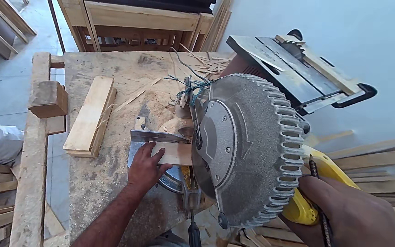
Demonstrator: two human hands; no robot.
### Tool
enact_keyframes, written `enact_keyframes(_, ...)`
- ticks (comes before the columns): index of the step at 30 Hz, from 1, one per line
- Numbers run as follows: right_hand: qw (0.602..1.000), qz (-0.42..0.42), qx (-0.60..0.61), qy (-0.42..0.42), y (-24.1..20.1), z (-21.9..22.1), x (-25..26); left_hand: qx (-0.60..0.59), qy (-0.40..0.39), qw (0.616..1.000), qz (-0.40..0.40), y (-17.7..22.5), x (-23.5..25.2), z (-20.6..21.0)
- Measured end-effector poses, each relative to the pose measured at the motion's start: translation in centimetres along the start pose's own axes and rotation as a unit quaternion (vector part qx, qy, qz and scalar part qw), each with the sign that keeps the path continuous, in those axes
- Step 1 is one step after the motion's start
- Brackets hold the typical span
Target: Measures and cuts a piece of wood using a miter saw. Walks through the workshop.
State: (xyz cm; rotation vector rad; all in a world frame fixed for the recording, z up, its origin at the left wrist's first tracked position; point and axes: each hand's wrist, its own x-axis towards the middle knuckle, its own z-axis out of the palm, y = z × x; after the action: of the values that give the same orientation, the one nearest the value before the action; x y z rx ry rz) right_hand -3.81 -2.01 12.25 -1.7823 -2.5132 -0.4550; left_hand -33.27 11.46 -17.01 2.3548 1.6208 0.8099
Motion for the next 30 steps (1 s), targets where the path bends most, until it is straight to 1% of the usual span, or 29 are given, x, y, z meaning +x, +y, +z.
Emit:
enact_keyframes(13, 1.0, 0.011, -0.001, 0.007, -0.2, 0.3, -0.2, -0.007, -0.008, 1.0, -0.002, 0.0, 0.3, -0.2)
enact_keyframes(17, 0.999, 0.018, -0.012, 0.041, -1.3, 3.0, -1.8, -0.008, -0.015, 1.0, -0.008, 0.0, 0.4, -0.2)
enact_keyframes(20, 0.999, 0.034, -0.004, 0.022, -2.9, 5.6, -3.2, 0.002, -0.028, 0.999, -0.016, 0.0, 0.4, -0.2)
enact_keyframes(21, 0.999, 0.035, -0.002, 0.017, -2.9, 5.8, -3.1, 0.003, -0.035, 0.999, -0.018, 0.0, 0.4, -0.4)
enact_keyframes(23, 0.999, 0.036, 0.024, 0.004, -1.7, 3.6, -2.0, -0.006, -0.046, 0.999, -0.027, 0.2, 0.8, -0.9)
enact_keyframes(24, 0.999, 0.036, 0.037, 0.015, -0.8, 2.1, -1.3, -0.014, -0.053, 0.998, -0.029, 0.3, 0.9, -1.1)
enact_keyframes(25, 0.997, 0.028, 0.039, 0.056, 0.4, 0.8, -0.5, -0.022, -0.058, 0.998, -0.026, 0.4, 1.0, -1.5)
enact_keyframes(27, 0.983, 0.018, 0.036, 0.181, 2.7, -1.4, 1.7, -0.032, -0.062, 0.998, -0.009, 0.6, 1.2, -2.2)
enact_keyframes(29, 0.951, 0.029, 0.058, 0.303, 4.5, -2.5, 3.4, -0.031, -0.092, 0.995, -0.002, 0.9, 1.3, -3.4)
enact_keyframes(30, 0.928, 0.04, 0.077, 0.361, 5.4, -2.0, 3.9, -0.026, -0.115, 0.993, -0.003, 1.1, 1.0, -4.2)
